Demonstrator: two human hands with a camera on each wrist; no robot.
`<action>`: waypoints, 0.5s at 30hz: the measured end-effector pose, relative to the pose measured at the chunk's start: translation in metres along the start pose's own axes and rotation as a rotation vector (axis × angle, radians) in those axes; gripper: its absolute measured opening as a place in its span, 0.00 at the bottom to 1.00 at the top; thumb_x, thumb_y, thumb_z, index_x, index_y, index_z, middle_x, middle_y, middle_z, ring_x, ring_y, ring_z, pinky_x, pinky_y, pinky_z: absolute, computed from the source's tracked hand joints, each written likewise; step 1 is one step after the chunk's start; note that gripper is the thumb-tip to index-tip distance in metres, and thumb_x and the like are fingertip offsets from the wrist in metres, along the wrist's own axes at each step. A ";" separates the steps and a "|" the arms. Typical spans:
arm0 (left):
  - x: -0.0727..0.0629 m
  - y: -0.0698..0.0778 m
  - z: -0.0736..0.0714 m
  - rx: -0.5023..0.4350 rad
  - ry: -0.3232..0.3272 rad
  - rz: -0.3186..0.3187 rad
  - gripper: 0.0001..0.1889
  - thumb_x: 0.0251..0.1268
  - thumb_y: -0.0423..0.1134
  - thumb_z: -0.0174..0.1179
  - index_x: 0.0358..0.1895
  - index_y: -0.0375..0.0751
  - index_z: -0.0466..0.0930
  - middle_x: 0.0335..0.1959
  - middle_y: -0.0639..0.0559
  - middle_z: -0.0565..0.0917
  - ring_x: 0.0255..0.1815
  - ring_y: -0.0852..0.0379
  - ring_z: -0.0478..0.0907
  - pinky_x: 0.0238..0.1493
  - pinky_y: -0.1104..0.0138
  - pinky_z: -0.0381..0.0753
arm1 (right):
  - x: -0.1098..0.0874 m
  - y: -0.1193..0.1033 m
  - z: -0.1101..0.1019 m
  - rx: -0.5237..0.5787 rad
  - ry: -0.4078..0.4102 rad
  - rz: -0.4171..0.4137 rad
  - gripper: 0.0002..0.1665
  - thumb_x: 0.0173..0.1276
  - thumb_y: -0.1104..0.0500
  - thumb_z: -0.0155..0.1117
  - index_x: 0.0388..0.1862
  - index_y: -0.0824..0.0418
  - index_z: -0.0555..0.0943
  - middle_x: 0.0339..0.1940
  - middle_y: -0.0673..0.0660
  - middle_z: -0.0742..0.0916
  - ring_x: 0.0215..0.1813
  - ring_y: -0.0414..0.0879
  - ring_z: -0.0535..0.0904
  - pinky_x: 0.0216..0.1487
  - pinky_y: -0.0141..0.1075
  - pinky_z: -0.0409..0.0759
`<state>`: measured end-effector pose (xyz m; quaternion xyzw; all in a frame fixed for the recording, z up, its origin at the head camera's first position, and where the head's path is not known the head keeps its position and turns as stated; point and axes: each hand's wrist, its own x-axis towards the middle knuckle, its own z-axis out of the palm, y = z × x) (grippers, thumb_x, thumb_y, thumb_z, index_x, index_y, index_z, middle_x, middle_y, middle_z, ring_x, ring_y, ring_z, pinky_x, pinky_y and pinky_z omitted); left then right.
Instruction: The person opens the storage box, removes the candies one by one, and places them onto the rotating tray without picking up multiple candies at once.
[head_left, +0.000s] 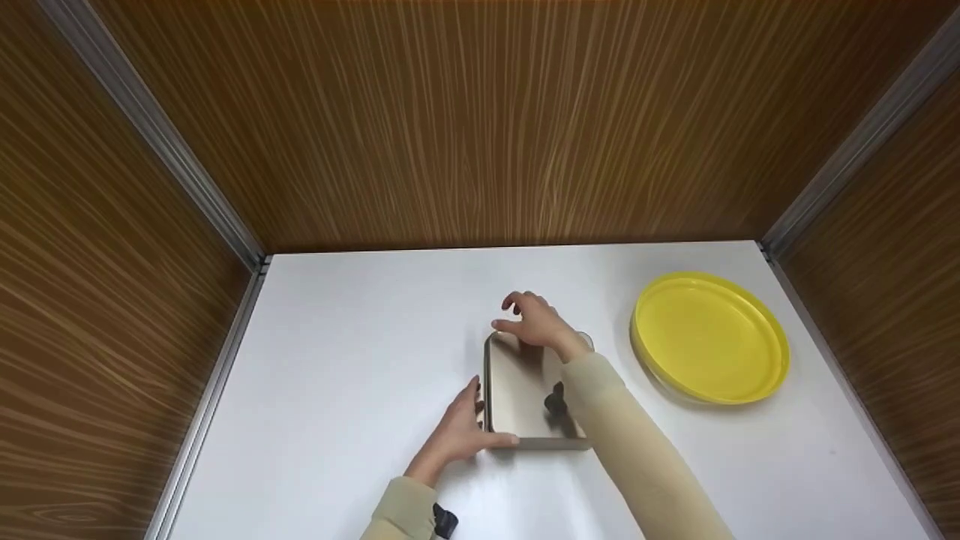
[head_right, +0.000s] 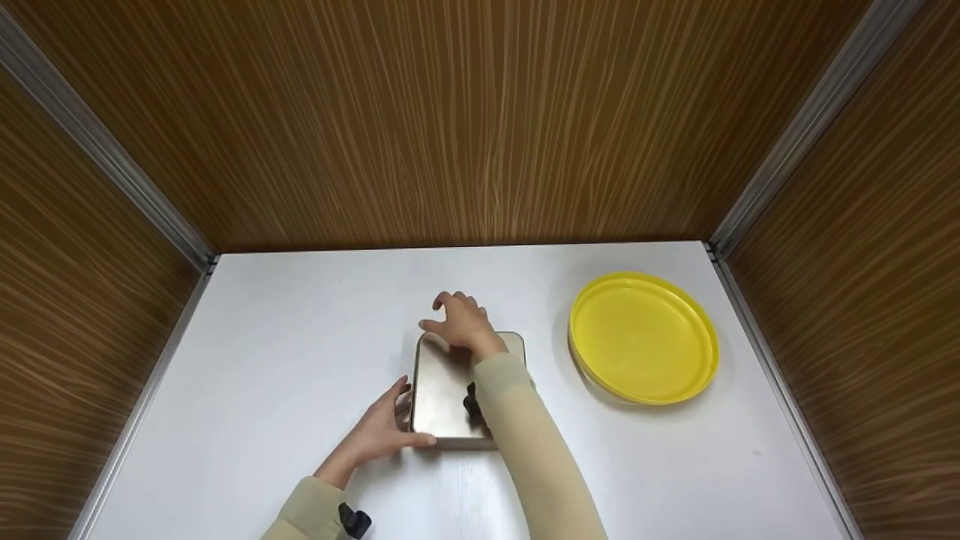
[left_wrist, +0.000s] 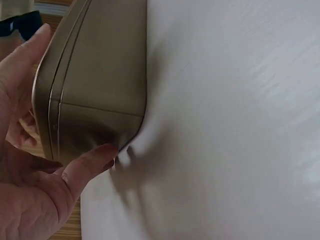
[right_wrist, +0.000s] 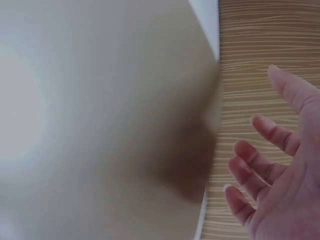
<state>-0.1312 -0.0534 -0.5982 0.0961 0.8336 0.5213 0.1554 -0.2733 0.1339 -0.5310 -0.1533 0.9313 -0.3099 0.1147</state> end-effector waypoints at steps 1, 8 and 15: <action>0.001 0.000 -0.003 -0.015 0.004 -0.007 0.65 0.42 0.53 0.79 0.76 0.29 0.45 0.71 0.30 0.60 0.65 0.37 0.69 0.62 0.53 0.72 | -0.002 0.001 -0.003 0.014 0.007 -0.017 0.29 0.68 0.44 0.64 0.60 0.61 0.75 0.49 0.63 0.79 0.50 0.55 0.74 0.52 0.50 0.74; 0.002 0.005 -0.015 -0.060 0.060 -0.056 0.51 0.55 0.54 0.71 0.75 0.32 0.55 0.69 0.37 0.66 0.64 0.41 0.71 0.59 0.57 0.76 | -0.022 0.011 -0.024 0.043 0.061 -0.070 0.34 0.70 0.48 0.64 0.71 0.59 0.68 0.54 0.65 0.78 0.54 0.60 0.76 0.52 0.52 0.77; 0.004 0.007 -0.021 -0.091 0.103 0.016 0.37 0.67 0.50 0.63 0.69 0.28 0.63 0.63 0.35 0.72 0.60 0.41 0.74 0.57 0.56 0.77 | -0.046 0.021 -0.033 0.038 0.090 -0.033 0.35 0.71 0.51 0.63 0.73 0.59 0.65 0.57 0.66 0.78 0.58 0.60 0.75 0.56 0.54 0.75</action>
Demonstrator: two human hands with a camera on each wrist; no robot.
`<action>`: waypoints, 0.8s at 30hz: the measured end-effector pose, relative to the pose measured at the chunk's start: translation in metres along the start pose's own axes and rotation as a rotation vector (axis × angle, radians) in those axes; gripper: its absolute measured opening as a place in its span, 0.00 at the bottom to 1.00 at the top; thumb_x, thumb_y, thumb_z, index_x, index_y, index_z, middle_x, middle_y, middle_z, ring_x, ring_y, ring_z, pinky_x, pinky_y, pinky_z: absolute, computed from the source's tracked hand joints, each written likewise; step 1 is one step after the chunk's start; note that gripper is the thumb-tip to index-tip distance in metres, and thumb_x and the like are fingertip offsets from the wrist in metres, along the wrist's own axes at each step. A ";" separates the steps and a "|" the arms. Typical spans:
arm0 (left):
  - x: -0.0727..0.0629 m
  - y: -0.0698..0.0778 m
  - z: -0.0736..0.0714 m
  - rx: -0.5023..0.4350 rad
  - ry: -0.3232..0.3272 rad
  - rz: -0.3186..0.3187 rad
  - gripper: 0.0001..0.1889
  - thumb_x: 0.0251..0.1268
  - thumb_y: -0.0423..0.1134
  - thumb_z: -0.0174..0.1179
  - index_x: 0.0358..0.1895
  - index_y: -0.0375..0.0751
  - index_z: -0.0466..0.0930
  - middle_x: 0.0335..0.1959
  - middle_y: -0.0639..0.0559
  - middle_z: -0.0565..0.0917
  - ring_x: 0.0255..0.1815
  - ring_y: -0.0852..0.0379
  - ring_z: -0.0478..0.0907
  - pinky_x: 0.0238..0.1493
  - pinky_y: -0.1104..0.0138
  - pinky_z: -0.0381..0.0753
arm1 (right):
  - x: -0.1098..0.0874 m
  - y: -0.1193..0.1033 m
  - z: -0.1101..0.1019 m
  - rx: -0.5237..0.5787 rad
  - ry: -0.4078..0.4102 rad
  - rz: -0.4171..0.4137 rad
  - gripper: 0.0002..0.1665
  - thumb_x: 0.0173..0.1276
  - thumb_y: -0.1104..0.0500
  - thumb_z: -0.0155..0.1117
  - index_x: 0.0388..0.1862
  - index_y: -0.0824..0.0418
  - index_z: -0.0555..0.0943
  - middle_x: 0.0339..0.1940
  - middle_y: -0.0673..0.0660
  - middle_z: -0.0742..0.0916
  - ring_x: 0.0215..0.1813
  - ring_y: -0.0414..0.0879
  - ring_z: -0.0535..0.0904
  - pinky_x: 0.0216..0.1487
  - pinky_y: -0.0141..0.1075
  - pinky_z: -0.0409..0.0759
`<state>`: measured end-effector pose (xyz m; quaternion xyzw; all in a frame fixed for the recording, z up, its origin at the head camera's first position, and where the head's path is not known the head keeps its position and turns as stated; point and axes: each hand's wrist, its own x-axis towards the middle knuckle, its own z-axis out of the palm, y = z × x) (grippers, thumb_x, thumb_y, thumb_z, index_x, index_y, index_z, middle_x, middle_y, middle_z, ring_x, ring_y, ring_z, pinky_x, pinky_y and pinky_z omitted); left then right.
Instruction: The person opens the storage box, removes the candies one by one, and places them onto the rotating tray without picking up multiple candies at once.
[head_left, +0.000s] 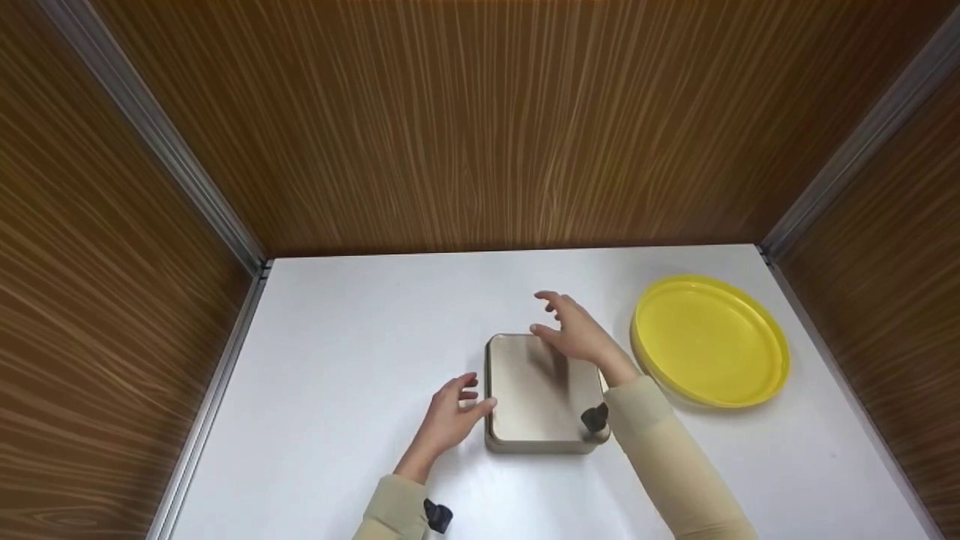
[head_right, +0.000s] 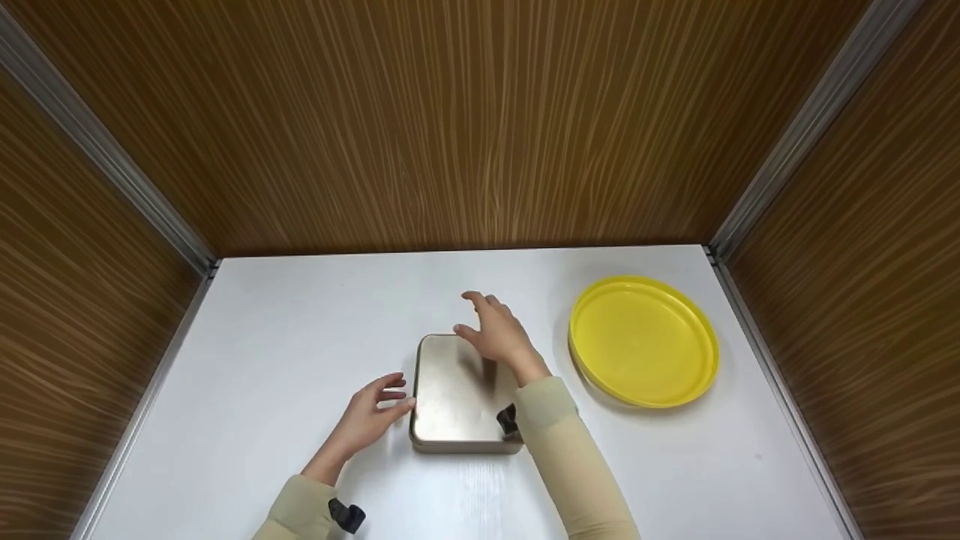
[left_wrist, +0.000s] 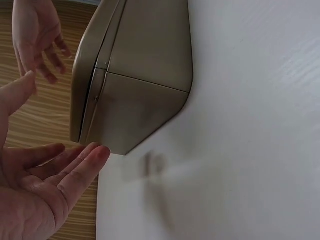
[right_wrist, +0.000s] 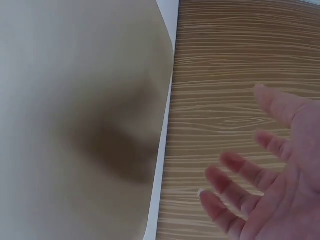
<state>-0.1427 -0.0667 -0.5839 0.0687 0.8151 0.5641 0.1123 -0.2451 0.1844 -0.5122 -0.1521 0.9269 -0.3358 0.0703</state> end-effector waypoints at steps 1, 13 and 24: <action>0.001 0.000 0.000 0.000 0.005 0.000 0.35 0.68 0.50 0.61 0.69 0.28 0.64 0.63 0.36 0.73 0.60 0.42 0.74 0.56 0.57 0.78 | -0.005 0.001 -0.001 0.004 0.005 0.000 0.35 0.71 0.52 0.62 0.73 0.60 0.64 0.58 0.66 0.77 0.58 0.61 0.75 0.57 0.54 0.75; 0.008 0.010 0.001 0.020 0.056 -0.010 0.27 0.77 0.44 0.51 0.67 0.26 0.67 0.60 0.38 0.77 0.56 0.46 0.77 0.55 0.55 0.78 | -0.059 0.025 -0.003 0.005 0.149 0.070 0.37 0.71 0.58 0.62 0.74 0.68 0.61 0.63 0.74 0.73 0.62 0.69 0.71 0.61 0.60 0.69; 0.011 0.018 0.009 -0.051 0.043 -0.059 0.27 0.79 0.42 0.46 0.70 0.24 0.61 0.60 0.37 0.77 0.57 0.47 0.77 0.54 0.63 0.79 | -0.081 0.044 0.006 0.010 0.088 0.356 0.41 0.71 0.53 0.59 0.74 0.72 0.58 0.63 0.76 0.74 0.59 0.68 0.75 0.57 0.59 0.74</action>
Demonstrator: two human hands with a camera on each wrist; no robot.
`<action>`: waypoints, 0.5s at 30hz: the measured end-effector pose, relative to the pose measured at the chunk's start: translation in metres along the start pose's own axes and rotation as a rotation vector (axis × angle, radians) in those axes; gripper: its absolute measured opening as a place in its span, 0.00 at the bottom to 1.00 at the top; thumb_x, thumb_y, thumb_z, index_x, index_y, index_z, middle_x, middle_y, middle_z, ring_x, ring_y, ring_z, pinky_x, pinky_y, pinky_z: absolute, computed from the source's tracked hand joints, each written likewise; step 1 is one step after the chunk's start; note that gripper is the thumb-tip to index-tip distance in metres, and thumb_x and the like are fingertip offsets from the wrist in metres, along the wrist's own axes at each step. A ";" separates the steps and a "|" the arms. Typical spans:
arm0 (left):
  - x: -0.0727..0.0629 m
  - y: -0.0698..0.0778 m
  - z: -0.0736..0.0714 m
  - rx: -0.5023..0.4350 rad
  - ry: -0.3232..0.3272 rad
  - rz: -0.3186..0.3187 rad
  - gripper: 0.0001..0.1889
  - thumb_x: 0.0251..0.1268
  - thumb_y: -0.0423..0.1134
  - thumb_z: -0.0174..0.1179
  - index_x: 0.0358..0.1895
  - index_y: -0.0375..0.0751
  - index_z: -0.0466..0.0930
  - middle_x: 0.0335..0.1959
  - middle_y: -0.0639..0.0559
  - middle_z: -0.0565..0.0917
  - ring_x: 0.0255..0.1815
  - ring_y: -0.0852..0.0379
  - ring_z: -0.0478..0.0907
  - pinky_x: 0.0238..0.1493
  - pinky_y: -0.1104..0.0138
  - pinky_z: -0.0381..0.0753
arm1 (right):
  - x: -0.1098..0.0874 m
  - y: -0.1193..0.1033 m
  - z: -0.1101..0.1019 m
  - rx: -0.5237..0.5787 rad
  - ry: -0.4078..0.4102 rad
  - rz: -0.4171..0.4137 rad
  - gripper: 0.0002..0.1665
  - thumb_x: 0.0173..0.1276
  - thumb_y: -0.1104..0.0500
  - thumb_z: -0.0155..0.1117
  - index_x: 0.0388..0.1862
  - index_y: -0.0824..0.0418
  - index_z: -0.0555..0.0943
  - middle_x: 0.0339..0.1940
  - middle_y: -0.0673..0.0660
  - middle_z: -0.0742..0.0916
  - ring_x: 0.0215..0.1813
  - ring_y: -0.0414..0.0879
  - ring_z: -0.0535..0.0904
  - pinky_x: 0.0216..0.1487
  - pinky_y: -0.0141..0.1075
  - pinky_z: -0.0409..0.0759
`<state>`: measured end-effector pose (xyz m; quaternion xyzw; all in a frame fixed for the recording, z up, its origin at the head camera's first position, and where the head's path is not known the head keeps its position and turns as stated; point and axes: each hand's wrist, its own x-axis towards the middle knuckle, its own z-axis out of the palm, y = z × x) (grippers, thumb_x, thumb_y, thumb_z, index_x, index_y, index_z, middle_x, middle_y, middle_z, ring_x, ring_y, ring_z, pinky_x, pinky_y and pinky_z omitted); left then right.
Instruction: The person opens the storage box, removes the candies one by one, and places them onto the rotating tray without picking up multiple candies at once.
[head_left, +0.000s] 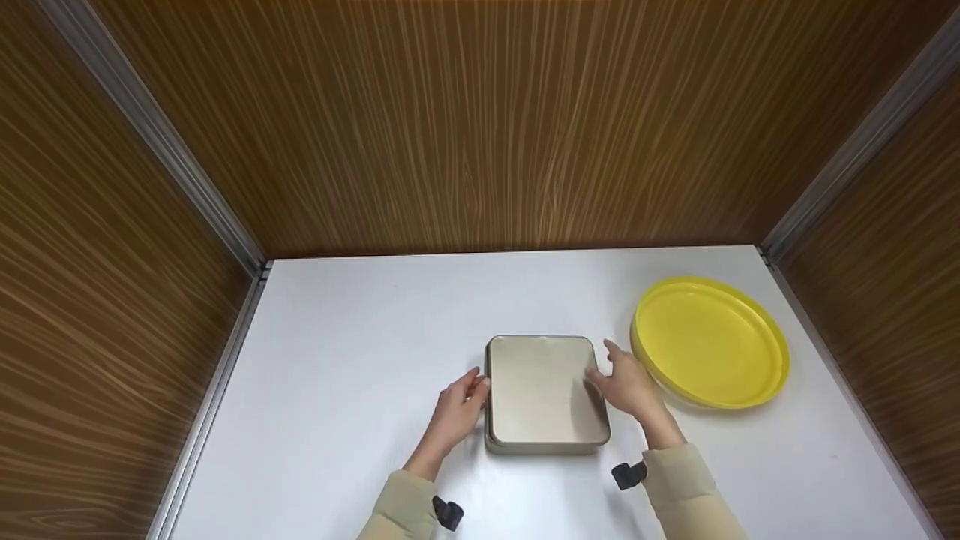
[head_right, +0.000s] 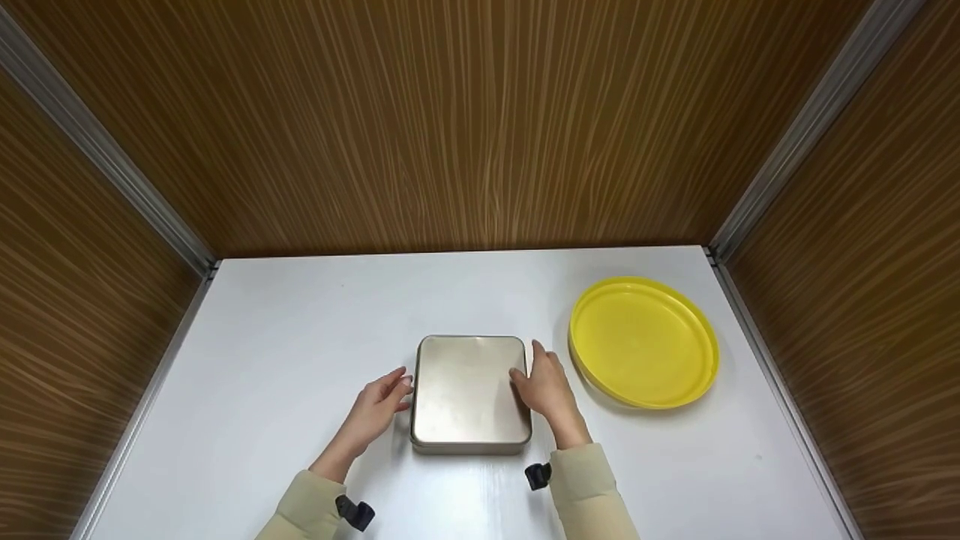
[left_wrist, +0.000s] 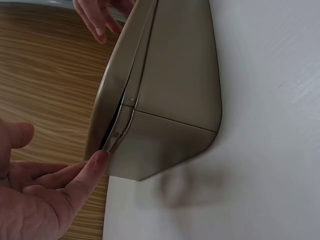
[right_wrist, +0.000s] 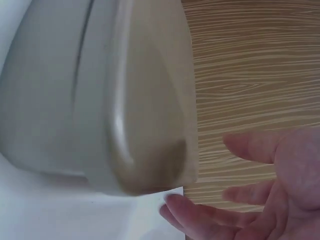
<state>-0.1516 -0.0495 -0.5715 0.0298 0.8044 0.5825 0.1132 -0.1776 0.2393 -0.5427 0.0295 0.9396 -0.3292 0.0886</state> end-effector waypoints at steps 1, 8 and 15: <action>0.000 0.000 0.000 -0.002 -0.001 -0.009 0.28 0.79 0.43 0.46 0.70 0.24 0.61 0.60 0.37 0.77 0.57 0.47 0.77 0.55 0.62 0.78 | -0.001 0.000 0.000 -0.010 -0.002 0.011 0.40 0.71 0.53 0.59 0.73 0.72 0.59 0.61 0.75 0.76 0.59 0.67 0.76 0.56 0.58 0.74; -0.001 0.003 0.000 -0.004 -0.016 -0.024 0.28 0.80 0.44 0.44 0.70 0.24 0.60 0.59 0.36 0.78 0.61 0.44 0.75 0.61 0.55 0.74 | -0.005 0.000 0.004 0.064 -0.051 0.081 0.32 0.74 0.55 0.55 0.67 0.77 0.67 0.51 0.72 0.82 0.39 0.54 0.85 0.36 0.43 0.85; -0.001 0.004 0.001 0.029 -0.046 -0.014 0.27 0.80 0.44 0.43 0.70 0.26 0.63 0.60 0.36 0.77 0.62 0.44 0.73 0.61 0.54 0.73 | -0.005 0.000 0.009 0.163 -0.087 0.106 0.27 0.74 0.58 0.53 0.62 0.80 0.70 0.47 0.71 0.83 0.44 0.57 0.84 0.32 0.41 0.85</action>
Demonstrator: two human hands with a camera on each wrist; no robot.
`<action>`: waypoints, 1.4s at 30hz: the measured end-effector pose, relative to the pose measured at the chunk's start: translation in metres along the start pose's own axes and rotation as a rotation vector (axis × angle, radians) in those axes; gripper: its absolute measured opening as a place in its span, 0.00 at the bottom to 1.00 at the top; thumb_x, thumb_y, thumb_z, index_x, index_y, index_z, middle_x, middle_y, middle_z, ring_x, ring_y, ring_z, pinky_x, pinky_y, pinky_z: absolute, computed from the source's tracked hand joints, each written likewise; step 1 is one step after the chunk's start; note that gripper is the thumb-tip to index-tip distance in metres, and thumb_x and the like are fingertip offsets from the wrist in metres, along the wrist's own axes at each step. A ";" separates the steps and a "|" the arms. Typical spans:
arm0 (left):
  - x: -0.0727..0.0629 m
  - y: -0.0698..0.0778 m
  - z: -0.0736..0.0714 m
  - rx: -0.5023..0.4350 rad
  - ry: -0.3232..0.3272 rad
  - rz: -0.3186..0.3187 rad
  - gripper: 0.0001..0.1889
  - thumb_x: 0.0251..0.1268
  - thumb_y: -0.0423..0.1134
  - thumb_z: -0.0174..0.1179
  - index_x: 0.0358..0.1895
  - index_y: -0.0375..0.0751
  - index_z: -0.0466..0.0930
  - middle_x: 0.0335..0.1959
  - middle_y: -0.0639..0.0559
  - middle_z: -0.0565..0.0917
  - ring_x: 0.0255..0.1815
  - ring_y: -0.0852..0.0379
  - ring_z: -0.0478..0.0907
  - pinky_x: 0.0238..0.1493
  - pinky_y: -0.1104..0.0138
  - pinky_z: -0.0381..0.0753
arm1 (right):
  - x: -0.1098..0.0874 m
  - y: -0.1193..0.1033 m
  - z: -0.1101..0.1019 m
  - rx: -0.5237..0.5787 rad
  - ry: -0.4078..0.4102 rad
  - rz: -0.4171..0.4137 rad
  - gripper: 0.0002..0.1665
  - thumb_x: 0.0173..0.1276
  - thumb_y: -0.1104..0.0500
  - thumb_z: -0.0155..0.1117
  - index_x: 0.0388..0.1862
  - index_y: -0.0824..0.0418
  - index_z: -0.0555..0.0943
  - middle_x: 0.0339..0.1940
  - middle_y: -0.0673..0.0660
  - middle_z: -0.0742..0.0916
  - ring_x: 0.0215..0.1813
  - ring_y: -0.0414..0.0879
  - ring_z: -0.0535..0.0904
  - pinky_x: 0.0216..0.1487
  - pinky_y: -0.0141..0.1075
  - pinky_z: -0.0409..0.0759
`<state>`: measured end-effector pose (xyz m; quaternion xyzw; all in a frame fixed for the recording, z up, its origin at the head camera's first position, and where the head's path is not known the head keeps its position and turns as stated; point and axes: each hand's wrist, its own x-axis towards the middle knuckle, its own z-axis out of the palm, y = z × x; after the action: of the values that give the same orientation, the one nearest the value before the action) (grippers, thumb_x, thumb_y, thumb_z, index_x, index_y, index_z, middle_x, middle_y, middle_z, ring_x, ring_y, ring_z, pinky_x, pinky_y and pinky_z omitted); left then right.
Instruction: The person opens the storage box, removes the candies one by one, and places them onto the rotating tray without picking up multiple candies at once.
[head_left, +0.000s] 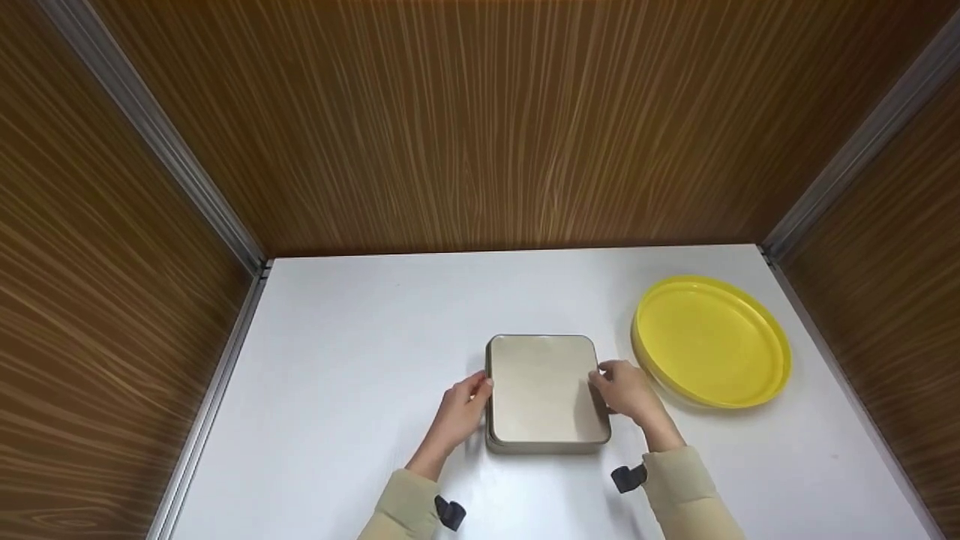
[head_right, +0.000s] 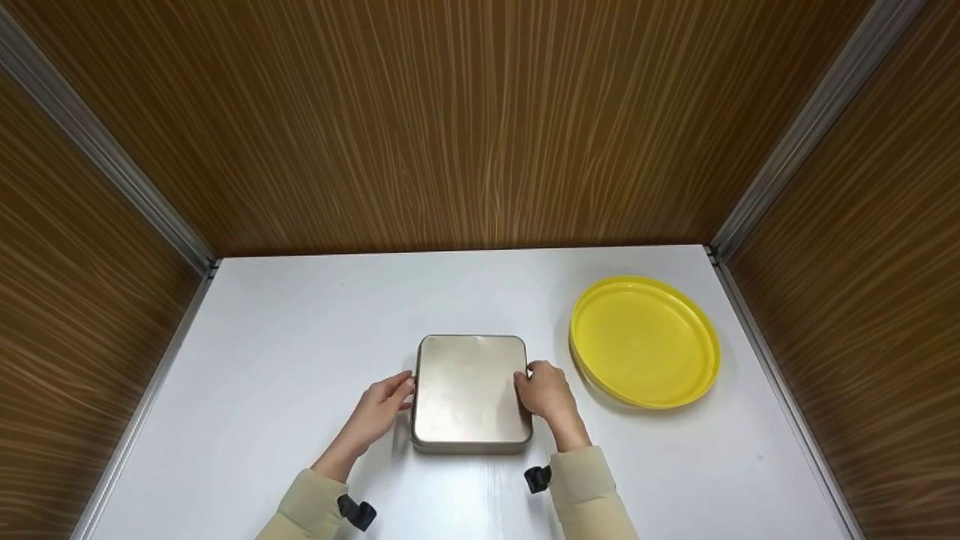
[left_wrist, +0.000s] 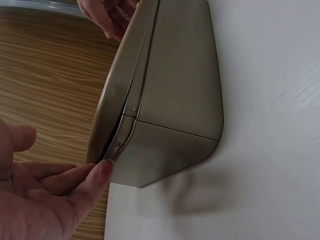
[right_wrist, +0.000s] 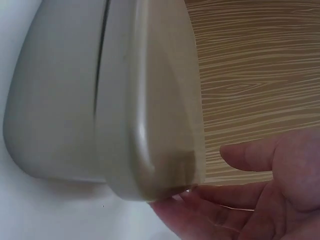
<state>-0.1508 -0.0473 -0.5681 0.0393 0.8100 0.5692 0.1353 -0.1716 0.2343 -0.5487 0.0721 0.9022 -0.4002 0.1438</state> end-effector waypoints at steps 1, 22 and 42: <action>0.000 0.000 0.000 0.010 -0.001 0.010 0.26 0.80 0.44 0.44 0.69 0.26 0.64 0.60 0.35 0.76 0.63 0.43 0.73 0.61 0.53 0.73 | 0.000 0.000 0.000 0.009 0.000 0.001 0.27 0.74 0.59 0.54 0.62 0.80 0.71 0.46 0.71 0.83 0.44 0.57 0.84 0.32 0.41 0.85; -0.002 0.004 0.007 0.025 0.036 0.034 0.25 0.78 0.41 0.48 0.69 0.27 0.66 0.57 0.39 0.79 0.56 0.49 0.76 0.55 0.59 0.78 | -0.004 -0.006 -0.005 0.001 -0.024 0.027 0.28 0.75 0.57 0.54 0.63 0.79 0.70 0.42 0.66 0.85 0.40 0.51 0.84 0.34 0.42 0.85; -0.007 0.010 -0.007 0.006 0.194 -0.006 0.27 0.75 0.39 0.52 0.69 0.24 0.63 0.56 0.40 0.79 0.51 0.51 0.77 0.52 0.60 0.79 | -0.011 -0.028 -0.001 -0.065 0.022 -0.060 0.27 0.74 0.55 0.56 0.61 0.76 0.73 0.48 0.69 0.84 0.41 0.52 0.83 0.37 0.42 0.84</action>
<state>-0.1472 -0.0517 -0.5558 -0.0178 0.8212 0.5675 0.0577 -0.1680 0.2159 -0.5250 0.0448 0.9181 -0.3738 0.1239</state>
